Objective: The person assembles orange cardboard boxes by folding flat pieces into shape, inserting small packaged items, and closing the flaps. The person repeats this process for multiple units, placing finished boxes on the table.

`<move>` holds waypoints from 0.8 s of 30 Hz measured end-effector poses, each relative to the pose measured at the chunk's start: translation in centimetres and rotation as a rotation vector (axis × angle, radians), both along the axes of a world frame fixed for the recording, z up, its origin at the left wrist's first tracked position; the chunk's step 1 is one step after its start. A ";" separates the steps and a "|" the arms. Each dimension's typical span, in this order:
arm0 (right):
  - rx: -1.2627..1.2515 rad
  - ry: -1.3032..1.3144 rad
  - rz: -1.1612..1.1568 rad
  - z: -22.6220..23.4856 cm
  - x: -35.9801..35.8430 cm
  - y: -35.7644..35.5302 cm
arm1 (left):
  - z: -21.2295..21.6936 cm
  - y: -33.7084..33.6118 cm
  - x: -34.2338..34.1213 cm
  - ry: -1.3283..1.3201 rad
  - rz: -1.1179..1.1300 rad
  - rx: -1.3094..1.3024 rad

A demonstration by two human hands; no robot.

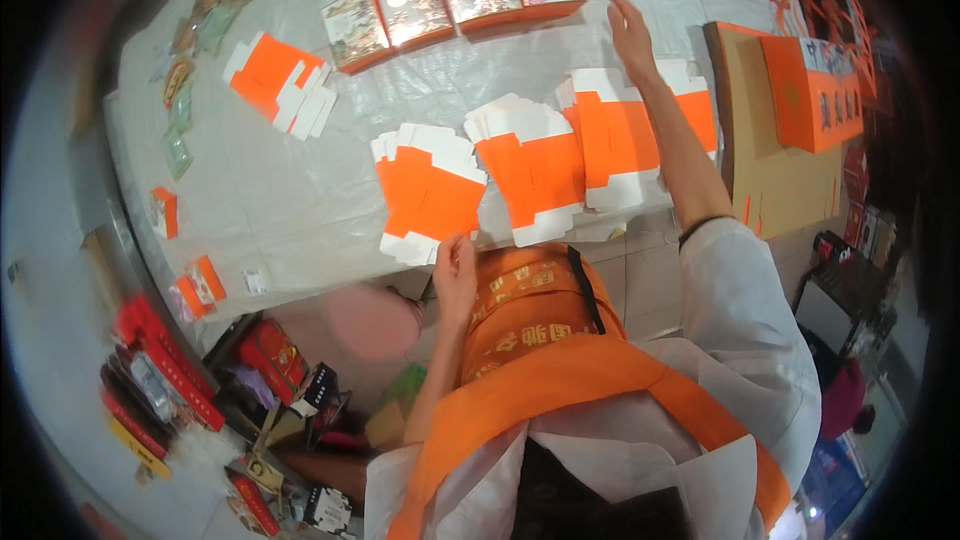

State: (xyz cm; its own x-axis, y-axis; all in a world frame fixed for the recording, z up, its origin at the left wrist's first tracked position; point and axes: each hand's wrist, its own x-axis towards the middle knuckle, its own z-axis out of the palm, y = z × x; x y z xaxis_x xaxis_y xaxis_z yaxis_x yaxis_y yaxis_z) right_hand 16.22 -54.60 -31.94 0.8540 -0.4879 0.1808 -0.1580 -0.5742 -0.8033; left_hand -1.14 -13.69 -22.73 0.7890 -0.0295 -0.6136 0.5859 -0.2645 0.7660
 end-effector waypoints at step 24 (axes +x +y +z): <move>-0.276 0.281 0.099 1.6 -23.1 6.5 | -6.7 -25.3 5.1 0.017 -0.285 -0.137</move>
State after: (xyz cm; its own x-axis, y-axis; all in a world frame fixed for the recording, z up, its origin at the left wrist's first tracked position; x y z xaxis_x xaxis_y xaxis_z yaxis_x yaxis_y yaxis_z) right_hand -6.84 -48.11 -30.30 0.9294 -0.3662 0.0468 -0.2820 -0.7861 -0.5501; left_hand 3.95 -39.00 -29.41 0.7267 -0.3307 -0.6021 0.5164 -0.3150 0.7963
